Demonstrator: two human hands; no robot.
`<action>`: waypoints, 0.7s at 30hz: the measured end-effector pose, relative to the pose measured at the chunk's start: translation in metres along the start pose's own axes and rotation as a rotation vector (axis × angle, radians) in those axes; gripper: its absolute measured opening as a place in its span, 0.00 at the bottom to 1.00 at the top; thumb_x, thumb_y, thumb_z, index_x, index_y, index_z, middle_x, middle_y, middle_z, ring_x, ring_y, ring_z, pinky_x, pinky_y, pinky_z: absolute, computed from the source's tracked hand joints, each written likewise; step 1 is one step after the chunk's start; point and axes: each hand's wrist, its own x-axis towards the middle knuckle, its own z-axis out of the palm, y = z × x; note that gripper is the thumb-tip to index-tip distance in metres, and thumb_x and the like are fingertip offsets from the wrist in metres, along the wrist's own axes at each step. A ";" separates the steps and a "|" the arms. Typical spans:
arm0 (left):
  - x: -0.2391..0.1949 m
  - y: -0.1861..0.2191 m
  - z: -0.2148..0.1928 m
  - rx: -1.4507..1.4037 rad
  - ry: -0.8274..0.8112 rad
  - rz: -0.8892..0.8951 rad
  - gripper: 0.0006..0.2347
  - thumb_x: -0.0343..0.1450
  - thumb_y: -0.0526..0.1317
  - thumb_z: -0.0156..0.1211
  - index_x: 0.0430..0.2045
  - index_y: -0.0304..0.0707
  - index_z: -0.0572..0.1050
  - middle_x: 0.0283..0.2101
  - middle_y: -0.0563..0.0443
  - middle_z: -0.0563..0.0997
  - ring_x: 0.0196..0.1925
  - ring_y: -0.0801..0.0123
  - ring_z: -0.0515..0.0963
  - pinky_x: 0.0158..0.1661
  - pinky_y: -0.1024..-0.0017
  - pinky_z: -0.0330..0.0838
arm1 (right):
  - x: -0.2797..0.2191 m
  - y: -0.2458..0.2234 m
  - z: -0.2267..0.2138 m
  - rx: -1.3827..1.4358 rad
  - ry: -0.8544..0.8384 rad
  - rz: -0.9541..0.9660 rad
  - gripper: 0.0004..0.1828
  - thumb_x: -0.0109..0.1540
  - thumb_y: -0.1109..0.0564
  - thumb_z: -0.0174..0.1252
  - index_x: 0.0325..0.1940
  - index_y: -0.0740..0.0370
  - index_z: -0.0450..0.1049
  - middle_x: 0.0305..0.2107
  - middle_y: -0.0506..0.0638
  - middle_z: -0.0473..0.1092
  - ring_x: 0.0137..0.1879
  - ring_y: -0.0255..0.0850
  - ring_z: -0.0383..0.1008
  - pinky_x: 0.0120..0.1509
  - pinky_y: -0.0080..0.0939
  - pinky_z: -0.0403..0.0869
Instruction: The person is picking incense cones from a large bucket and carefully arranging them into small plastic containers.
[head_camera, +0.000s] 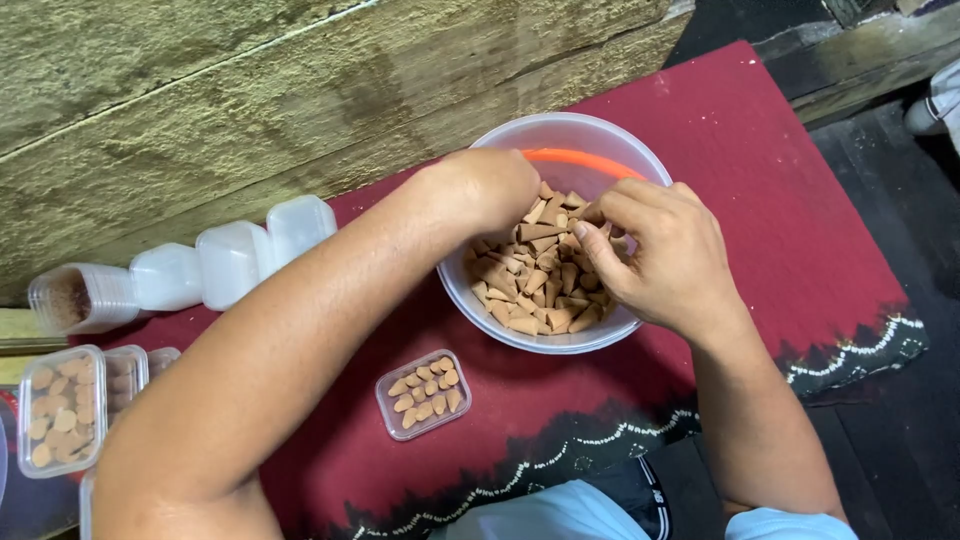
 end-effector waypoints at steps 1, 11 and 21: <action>0.000 -0.004 0.001 -0.005 0.001 -0.005 0.08 0.70 0.32 0.56 0.31 0.31 0.84 0.33 0.40 0.86 0.41 0.47 0.87 0.36 0.49 0.81 | 0.000 -0.001 0.000 0.002 -0.005 -0.005 0.05 0.65 0.50 0.61 0.36 0.50 0.77 0.27 0.45 0.70 0.38 0.46 0.76 0.46 0.45 0.70; -0.122 -0.034 -0.035 -0.409 0.413 0.209 0.04 0.67 0.36 0.57 0.26 0.34 0.75 0.30 0.42 0.84 0.34 0.49 0.83 0.34 0.54 0.73 | 0.004 -0.010 -0.006 -0.053 -0.028 -0.001 0.09 0.67 0.51 0.59 0.35 0.55 0.76 0.28 0.46 0.72 0.37 0.47 0.75 0.45 0.48 0.69; -0.226 0.033 0.132 -0.575 0.505 -0.240 0.05 0.68 0.43 0.62 0.34 0.49 0.77 0.38 0.55 0.80 0.33 0.55 0.82 0.31 0.55 0.71 | 0.000 -0.008 -0.005 -0.137 -0.082 -0.009 0.14 0.72 0.50 0.57 0.39 0.59 0.80 0.36 0.45 0.77 0.38 0.45 0.74 0.46 0.50 0.69</action>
